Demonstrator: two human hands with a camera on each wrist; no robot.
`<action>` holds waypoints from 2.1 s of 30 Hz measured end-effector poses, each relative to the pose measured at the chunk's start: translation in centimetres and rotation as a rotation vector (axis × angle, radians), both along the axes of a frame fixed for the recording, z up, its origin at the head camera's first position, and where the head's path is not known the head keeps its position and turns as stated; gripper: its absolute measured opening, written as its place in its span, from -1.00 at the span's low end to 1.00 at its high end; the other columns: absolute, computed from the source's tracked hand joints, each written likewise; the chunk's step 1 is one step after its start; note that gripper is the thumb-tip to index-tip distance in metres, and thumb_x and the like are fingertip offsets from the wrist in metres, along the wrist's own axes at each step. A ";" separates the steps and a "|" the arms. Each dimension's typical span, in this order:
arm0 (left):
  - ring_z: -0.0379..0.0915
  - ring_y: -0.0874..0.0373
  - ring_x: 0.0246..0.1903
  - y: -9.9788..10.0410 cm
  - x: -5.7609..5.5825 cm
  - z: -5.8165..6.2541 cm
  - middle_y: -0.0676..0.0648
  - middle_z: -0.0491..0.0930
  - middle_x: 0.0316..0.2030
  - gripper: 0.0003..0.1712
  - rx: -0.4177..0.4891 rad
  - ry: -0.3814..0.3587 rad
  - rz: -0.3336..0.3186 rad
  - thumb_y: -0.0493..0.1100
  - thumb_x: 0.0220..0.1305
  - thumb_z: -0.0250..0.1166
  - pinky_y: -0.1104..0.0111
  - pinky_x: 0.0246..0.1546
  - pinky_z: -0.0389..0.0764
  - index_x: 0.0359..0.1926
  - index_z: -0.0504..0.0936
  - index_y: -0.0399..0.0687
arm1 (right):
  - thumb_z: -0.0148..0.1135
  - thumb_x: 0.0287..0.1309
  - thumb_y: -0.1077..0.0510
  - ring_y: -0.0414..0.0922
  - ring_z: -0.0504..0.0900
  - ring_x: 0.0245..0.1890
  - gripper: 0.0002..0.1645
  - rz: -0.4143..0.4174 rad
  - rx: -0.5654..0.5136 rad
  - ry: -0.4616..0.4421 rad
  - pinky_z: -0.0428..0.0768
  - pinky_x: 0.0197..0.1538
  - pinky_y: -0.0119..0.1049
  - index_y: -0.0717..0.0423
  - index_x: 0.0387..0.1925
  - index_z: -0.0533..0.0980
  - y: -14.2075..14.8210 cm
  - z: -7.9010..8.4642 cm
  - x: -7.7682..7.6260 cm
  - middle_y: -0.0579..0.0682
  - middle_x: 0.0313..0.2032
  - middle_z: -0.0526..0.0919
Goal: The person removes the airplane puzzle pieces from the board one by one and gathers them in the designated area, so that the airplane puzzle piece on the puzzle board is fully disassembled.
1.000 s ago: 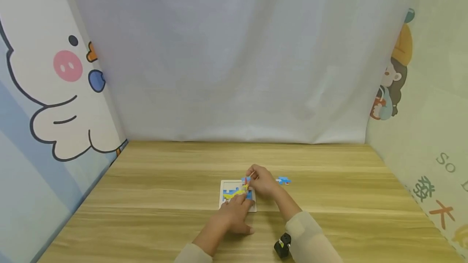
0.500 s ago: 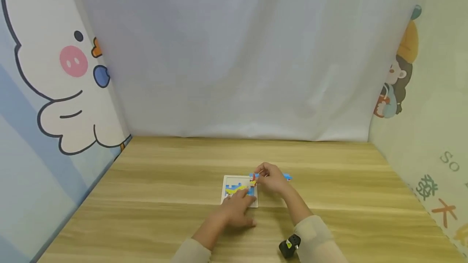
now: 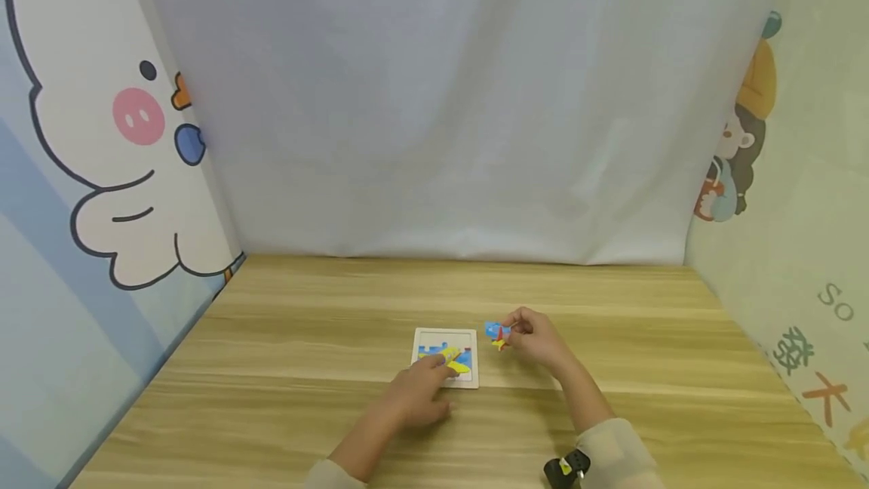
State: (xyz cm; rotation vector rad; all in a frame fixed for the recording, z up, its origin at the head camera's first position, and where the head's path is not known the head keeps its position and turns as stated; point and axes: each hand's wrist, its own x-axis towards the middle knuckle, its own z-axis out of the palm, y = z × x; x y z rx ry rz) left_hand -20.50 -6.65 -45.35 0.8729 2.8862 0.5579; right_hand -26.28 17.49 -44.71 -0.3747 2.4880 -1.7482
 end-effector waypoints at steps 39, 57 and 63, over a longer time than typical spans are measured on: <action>-0.05 -0.27 0.29 -2.1 2.0 0.5 -0.21 0.02 0.37 -0.01 -0.196 -0.212 0.071 0.27 -0.03 0.29 -0.18 0.14 0.14 0.38 0.18 -0.02 | 0.10 0.20 0.24 -0.10 0.41 -0.41 -0.65 -0.174 0.055 -0.118 0.40 -0.42 -0.32 0.41 -0.05 0.35 10.7 -0.3 -0.9 0.05 -0.39 0.55; 0.04 -0.27 0.26 -1.9 1.6 0.5 -0.22 0.13 0.32 0.00 -0.188 -0.196 0.082 0.26 -0.13 0.37 -0.19 0.09 0.22 0.33 0.25 -0.01 | 0.13 0.16 0.32 -0.13 0.52 -0.45 -0.65 -0.224 0.212 -0.104 0.49 -0.44 -0.36 0.50 -0.06 0.40 10.5 -1.4 -2.4 0.10 -0.36 0.57; 0.02 -0.27 0.26 -1.9 1.5 0.4 -0.23 0.10 0.33 0.00 -0.176 -0.192 0.098 0.24 -0.12 0.38 -0.20 0.10 0.19 0.33 0.25 -0.03 | 0.16 0.11 0.31 -0.11 0.49 -0.47 -0.58 -0.230 0.173 -0.105 0.48 -0.45 -0.36 0.49 -0.02 0.36 10.9 -1.4 -2.4 0.12 -0.40 0.55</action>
